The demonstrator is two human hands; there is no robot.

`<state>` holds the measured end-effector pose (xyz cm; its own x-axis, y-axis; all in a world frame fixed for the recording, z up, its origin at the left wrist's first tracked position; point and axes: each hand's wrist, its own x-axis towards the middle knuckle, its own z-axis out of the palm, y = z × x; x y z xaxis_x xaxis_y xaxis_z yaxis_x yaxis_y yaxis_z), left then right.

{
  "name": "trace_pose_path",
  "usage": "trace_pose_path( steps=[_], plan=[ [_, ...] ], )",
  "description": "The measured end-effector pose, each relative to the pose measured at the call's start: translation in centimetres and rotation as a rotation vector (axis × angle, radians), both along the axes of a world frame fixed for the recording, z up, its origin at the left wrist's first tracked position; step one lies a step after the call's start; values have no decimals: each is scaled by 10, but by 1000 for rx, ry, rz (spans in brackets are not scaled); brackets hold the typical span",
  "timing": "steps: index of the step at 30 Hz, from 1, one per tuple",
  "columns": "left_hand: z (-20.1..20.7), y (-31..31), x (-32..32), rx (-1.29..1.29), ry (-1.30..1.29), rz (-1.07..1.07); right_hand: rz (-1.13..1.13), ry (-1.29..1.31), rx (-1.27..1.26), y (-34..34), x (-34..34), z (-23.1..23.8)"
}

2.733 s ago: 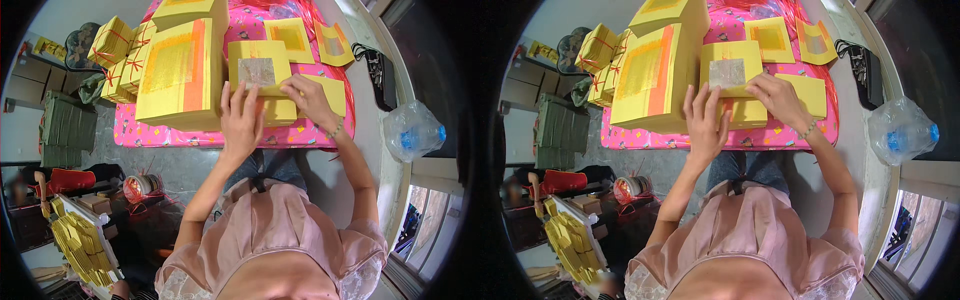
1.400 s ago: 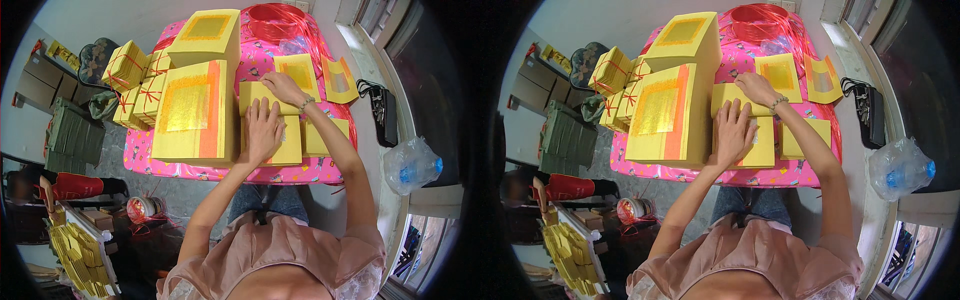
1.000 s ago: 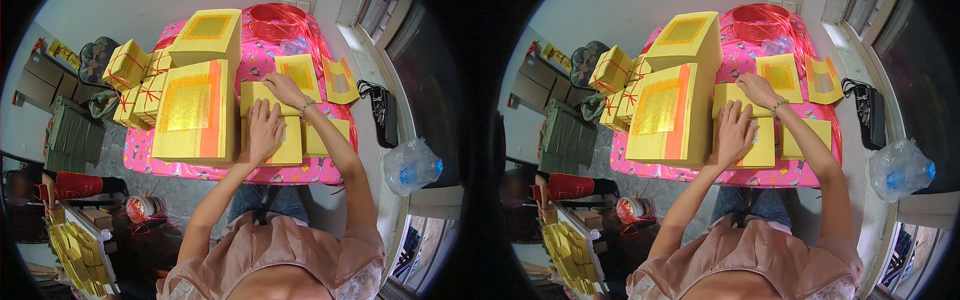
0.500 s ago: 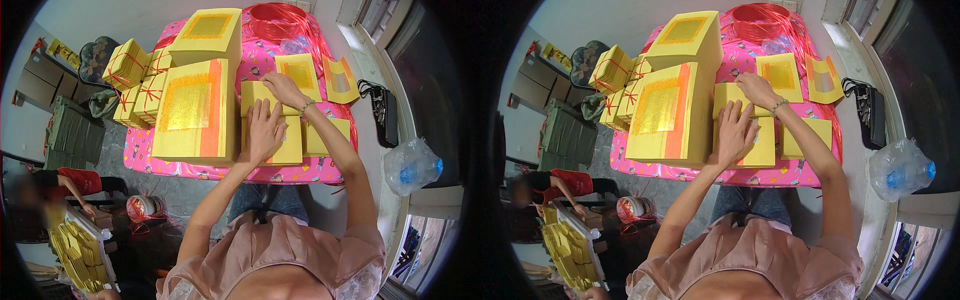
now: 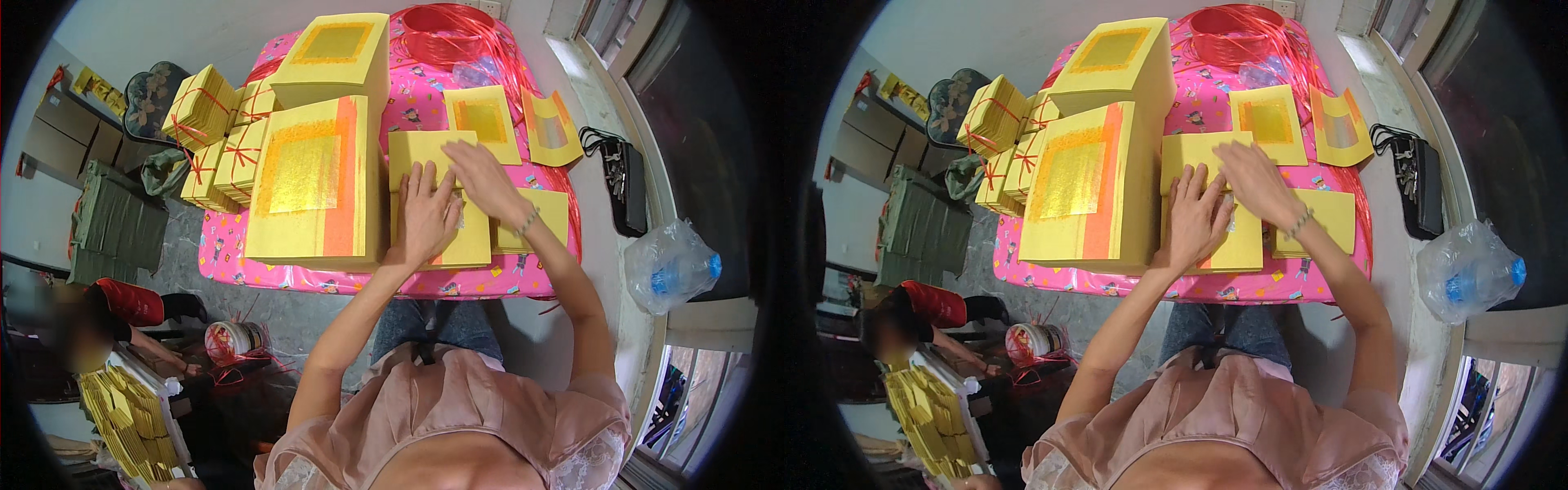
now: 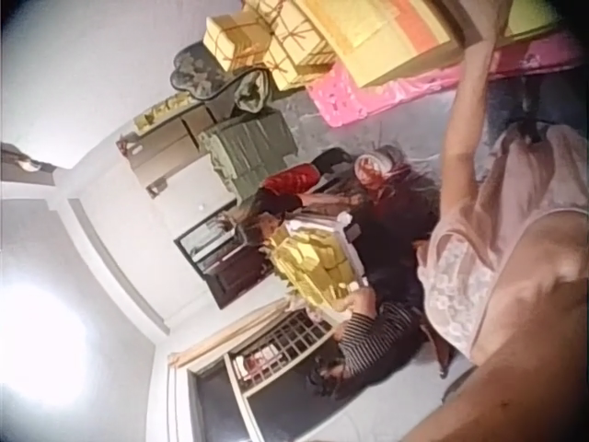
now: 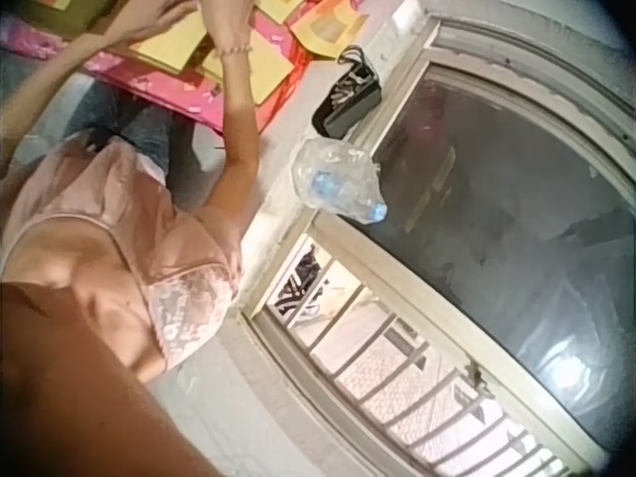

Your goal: The recorder is folding and stacking sheets of gold-leaf joss paper on a table.

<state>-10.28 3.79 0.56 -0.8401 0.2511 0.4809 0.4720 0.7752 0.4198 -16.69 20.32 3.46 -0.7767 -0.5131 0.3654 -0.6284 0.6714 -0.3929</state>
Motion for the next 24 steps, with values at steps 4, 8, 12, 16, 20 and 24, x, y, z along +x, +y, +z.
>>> trace_pose_path(
  steps=[4, 8, 12, 16, 20, 24],
  plan=[
    [-1, 0, 2, 14, 1, 9, 17, 15, 161, 17, 39, -11],
    [1, -2, 0, 14, -20, -17, 45, -61, 180, 25, 44, -19],
    [0, -10, 1, -27, -39, -39, 72, -126, 177, 26, 44, -14],
    [0, -18, 11, -144, -20, 84, 99, -201, 221, 32, 42, -14],
    [-1, -25, 12, -76, -97, 64, 111, -170, 204, 31, 41, -16],
    [-4, -23, 10, -95, -88, 77, 103, -136, 215, 31, 35, -21]
  ],
)
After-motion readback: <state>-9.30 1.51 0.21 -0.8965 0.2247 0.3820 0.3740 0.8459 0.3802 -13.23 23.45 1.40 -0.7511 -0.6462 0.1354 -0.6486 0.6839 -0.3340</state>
